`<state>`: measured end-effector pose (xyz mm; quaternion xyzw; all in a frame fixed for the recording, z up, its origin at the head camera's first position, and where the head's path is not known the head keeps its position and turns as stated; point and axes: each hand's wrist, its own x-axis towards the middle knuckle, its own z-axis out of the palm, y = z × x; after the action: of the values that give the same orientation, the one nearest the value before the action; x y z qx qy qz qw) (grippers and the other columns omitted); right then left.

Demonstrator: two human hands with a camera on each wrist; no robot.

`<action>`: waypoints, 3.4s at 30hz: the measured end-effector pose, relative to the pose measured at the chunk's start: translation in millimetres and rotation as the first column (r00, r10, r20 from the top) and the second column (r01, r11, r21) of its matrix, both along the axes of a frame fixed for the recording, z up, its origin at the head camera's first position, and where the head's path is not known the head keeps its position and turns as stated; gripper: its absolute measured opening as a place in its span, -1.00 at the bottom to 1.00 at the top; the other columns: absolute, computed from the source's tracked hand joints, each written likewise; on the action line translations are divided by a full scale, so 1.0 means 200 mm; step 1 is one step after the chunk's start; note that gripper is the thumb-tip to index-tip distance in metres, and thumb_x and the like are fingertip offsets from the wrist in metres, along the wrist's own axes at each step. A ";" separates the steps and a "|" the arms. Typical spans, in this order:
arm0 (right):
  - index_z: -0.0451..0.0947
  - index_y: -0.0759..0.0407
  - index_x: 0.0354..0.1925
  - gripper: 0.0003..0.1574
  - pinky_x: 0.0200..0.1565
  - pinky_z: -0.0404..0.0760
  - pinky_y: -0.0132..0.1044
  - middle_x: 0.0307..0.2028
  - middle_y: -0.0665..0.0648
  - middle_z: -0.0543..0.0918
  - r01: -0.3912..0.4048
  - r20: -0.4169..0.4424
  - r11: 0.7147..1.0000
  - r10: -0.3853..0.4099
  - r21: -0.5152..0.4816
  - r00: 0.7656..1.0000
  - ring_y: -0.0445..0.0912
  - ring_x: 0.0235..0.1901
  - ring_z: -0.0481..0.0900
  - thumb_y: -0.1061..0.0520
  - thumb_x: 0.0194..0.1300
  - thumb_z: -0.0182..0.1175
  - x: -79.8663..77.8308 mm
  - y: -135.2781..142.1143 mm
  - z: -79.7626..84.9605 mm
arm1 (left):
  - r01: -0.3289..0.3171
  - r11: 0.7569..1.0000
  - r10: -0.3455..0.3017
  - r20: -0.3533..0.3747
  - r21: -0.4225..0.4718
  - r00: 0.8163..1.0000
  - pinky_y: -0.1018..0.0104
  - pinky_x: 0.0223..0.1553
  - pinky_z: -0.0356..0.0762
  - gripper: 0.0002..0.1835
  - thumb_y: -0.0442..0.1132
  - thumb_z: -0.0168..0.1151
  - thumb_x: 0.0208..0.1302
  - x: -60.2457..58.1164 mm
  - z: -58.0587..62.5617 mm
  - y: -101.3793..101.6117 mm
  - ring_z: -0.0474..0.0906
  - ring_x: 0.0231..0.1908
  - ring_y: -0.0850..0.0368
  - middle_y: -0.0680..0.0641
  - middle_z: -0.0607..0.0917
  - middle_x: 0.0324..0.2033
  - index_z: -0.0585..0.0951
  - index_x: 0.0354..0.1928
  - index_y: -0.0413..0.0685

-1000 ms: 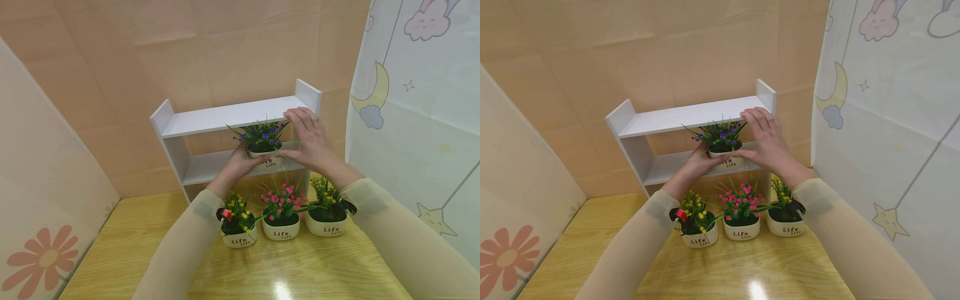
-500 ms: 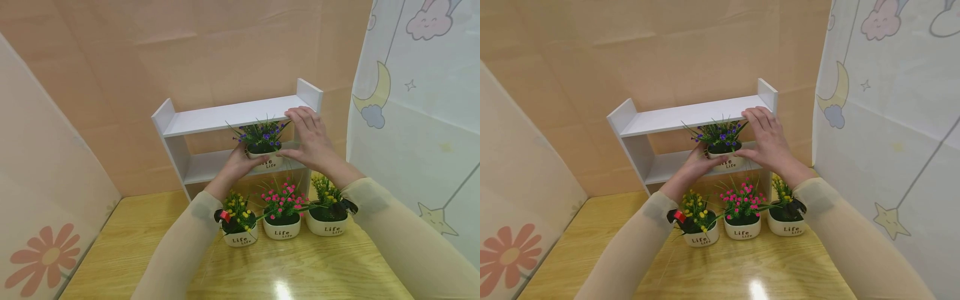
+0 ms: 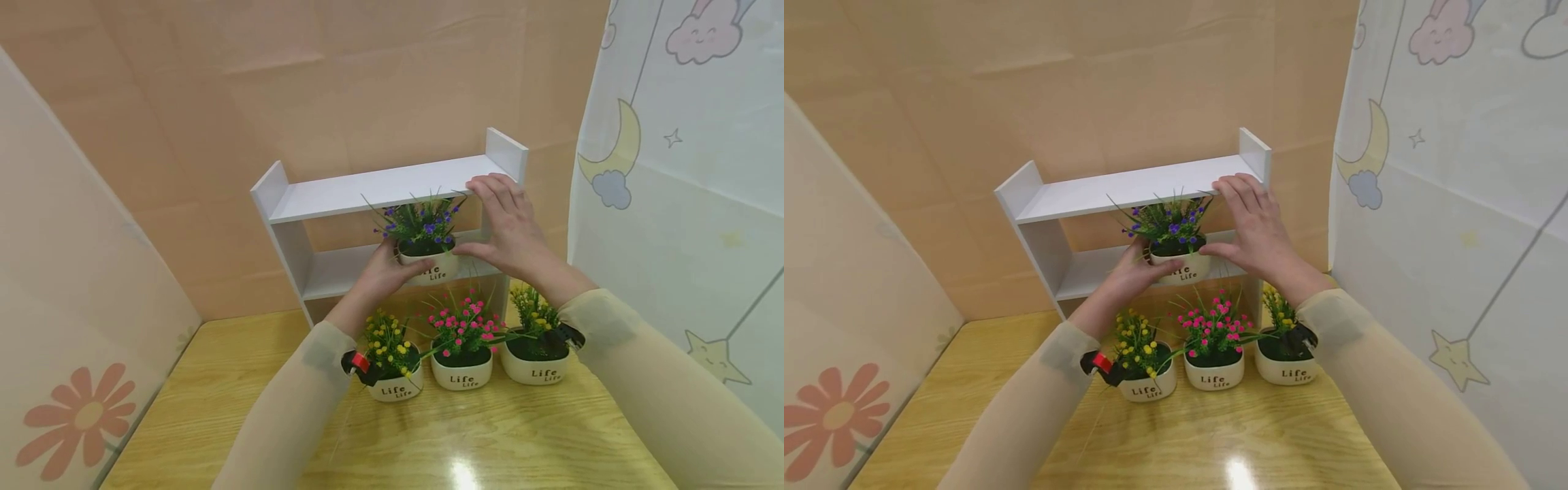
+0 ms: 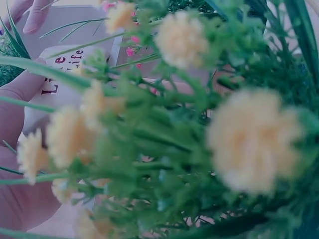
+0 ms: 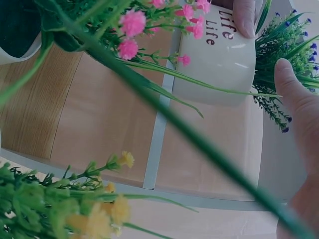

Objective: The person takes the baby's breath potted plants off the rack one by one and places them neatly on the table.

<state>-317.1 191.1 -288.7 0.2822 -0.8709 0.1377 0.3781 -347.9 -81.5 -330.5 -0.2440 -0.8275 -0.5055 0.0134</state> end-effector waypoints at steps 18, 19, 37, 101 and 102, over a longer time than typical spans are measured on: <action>0.12 0.25 0.66 0.52 0.66 -0.12 0.18 0.62 0.35 0.17 0.031 0.038 1.000 -0.031 0.002 0.999 0.28 0.66 -0.05 -0.10 0.01 0.82 0.01 -0.01 0.02 | 0.003 1.000 -0.003 0.012 0.011 1.000 -0.10 0.32 0.58 -0.18 0.17 0.61 0.33 0.08 -0.02 -0.06 0.67 0.18 0.00 0.01 0.72 0.12 0.44 0.47 0.05; 0.12 0.25 0.66 0.52 0.66 -0.12 0.18 0.62 0.35 0.16 0.031 0.039 1.000 -0.031 0.002 0.999 0.28 0.66 -0.06 -0.09 0.02 0.81 0.01 -0.01 0.02 | 0.004 1.000 -0.005 0.016 0.016 1.000 -0.10 0.33 0.57 -0.16 0.17 0.62 0.33 0.08 -0.02 -0.07 0.66 0.20 0.00 0.02 0.72 0.13 0.44 0.49 0.05; 0.13 0.26 0.65 0.52 0.65 -0.10 0.19 0.61 0.36 0.17 0.018 0.028 1.000 -0.018 -0.004 0.999 0.29 0.65 -0.04 -0.09 -0.01 0.82 0.02 -0.01 0.01 | 0.035 0.998 -0.037 0.040 0.045 0.999 -0.11 0.33 0.59 -0.24 0.18 0.64 0.30 0.21 -0.02 -0.13 0.67 0.22 0.08 0.11 0.75 0.13 0.52 0.43 0.16; 0.15 0.27 0.63 0.50 0.63 -0.07 0.19 0.58 0.36 0.20 -0.003 -0.023 1.000 0.003 -0.005 1.000 0.30 0.64 -0.01 -0.17 0.01 0.80 -0.01 0.00 0.00 | -0.058 0.994 0.071 -0.145 0.094 0.987 0.03 0.27 0.65 -0.18 -0.28 0.60 0.38 0.47 -0.02 -0.76 0.62 0.33 -0.06 -0.03 0.62 0.38 0.42 0.59 0.20; 0.15 0.27 0.63 0.50 0.63 -0.07 0.19 0.58 0.36 0.20 -0.003 -0.022 1.000 0.003 -0.005 1.000 0.30 0.64 -0.02 -0.17 0.02 0.80 -0.01 0.00 0.00 | -0.064 0.994 0.077 -0.145 0.090 0.986 0.08 0.23 0.68 -0.18 -0.28 0.59 0.39 0.48 -0.02 -0.78 0.64 0.31 -0.06 -0.04 0.62 0.38 0.41 0.59 0.19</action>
<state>-319.6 191.2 -288.7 0.2842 -0.8658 0.1373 0.3883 -252.1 -237.0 -334.3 -0.2509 -0.8101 -0.5197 0.1032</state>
